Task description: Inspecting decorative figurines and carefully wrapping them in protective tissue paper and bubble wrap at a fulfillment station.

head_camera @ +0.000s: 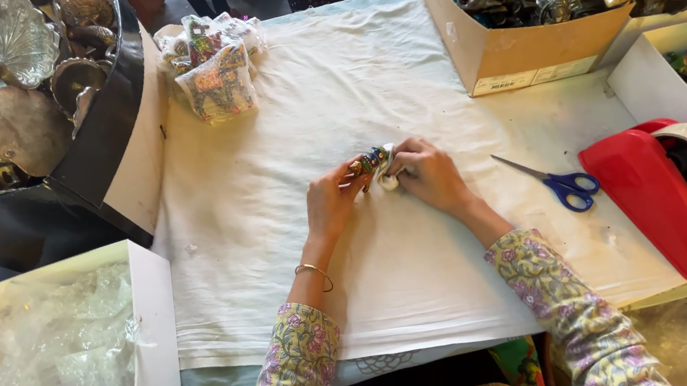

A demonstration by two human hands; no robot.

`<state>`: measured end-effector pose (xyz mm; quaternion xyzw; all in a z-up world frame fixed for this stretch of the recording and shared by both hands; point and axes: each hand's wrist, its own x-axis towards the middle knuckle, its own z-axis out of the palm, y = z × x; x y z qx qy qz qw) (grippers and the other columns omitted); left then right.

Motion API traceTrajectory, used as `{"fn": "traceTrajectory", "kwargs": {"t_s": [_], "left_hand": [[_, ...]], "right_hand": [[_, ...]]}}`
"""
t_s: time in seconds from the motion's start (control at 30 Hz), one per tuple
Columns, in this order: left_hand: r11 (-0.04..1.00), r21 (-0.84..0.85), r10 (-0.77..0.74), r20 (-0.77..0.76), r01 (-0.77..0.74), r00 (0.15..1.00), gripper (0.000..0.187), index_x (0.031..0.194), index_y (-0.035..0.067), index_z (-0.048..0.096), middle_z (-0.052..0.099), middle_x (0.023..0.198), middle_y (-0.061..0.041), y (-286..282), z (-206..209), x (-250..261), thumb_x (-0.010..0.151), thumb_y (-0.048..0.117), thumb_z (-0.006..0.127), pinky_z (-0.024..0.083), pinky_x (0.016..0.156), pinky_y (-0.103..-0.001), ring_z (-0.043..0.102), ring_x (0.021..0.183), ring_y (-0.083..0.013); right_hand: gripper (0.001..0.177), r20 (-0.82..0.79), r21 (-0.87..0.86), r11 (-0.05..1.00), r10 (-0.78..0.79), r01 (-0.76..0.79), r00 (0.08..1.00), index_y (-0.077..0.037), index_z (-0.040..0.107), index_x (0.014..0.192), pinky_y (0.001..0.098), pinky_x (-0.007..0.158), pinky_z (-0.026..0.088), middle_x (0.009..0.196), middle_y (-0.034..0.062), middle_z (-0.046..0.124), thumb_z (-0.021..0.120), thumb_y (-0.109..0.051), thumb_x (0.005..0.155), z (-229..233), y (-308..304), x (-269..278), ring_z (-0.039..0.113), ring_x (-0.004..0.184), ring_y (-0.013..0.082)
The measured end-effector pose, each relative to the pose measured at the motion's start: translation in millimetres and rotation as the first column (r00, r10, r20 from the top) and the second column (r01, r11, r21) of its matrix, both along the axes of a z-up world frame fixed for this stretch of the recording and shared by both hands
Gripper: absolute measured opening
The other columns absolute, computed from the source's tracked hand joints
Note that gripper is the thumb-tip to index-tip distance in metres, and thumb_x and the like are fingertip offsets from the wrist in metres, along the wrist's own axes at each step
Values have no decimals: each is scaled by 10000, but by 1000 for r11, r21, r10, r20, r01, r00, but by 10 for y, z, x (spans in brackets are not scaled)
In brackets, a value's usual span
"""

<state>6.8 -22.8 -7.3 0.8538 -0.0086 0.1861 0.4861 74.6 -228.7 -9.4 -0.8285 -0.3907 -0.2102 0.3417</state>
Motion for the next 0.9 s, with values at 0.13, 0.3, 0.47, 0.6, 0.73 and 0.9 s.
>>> {"fn": "traceTrajectory", "kwargs": {"t_s": [0.13,0.3,0.47,0.6,0.73,0.9], "left_hand": [[999,-37,6,-52,-7,999,369,1264,188,723,805,941,-74,9,2,-6,897,181,756,592,690,-293,800,816,-157],[999,35,6,-50,-4,999,335,1237,198,740,811,947,-52,-6,-33,31,904,229,758,587,685,-284,795,820,-147],[999,20,26,-66,-25,998,350,1248,228,736,810,943,-42,4,-42,34,899,246,757,589,677,-284,797,813,-148],[999,19,50,-20,-50,999,374,1253,234,734,807,952,-47,-14,-76,11,881,246,775,583,673,-297,795,804,-159],[997,53,59,-4,-59,998,374,1250,237,738,807,969,-47,-9,-34,34,879,244,785,571,691,-312,791,818,-163],[999,16,53,-51,-52,997,376,1255,228,729,805,992,-42,8,-122,90,885,254,790,581,721,-301,796,842,-172]], "right_hand": [[205,75,164,986,-44,31,996,-121,743,895,373,826,559,1038,21,681,777,29,759,237,93,-226,666,988,245],[213,108,222,975,-1,-24,994,-86,704,931,382,821,556,1069,60,672,738,62,781,248,116,-166,666,1013,283],[191,40,119,992,37,-41,999,-63,672,875,388,826,560,1055,57,677,715,83,759,90,18,-37,672,1006,286],[182,112,107,994,11,-23,994,-77,691,861,383,799,567,1050,43,693,738,60,751,169,-7,-124,681,986,278],[188,114,296,955,-40,5,993,-76,714,939,351,777,578,1100,68,682,709,72,823,345,109,-259,706,978,240],[191,-44,247,966,90,-77,995,-53,743,938,341,776,581,1112,82,705,692,87,819,179,69,-102,711,989,248]]}}
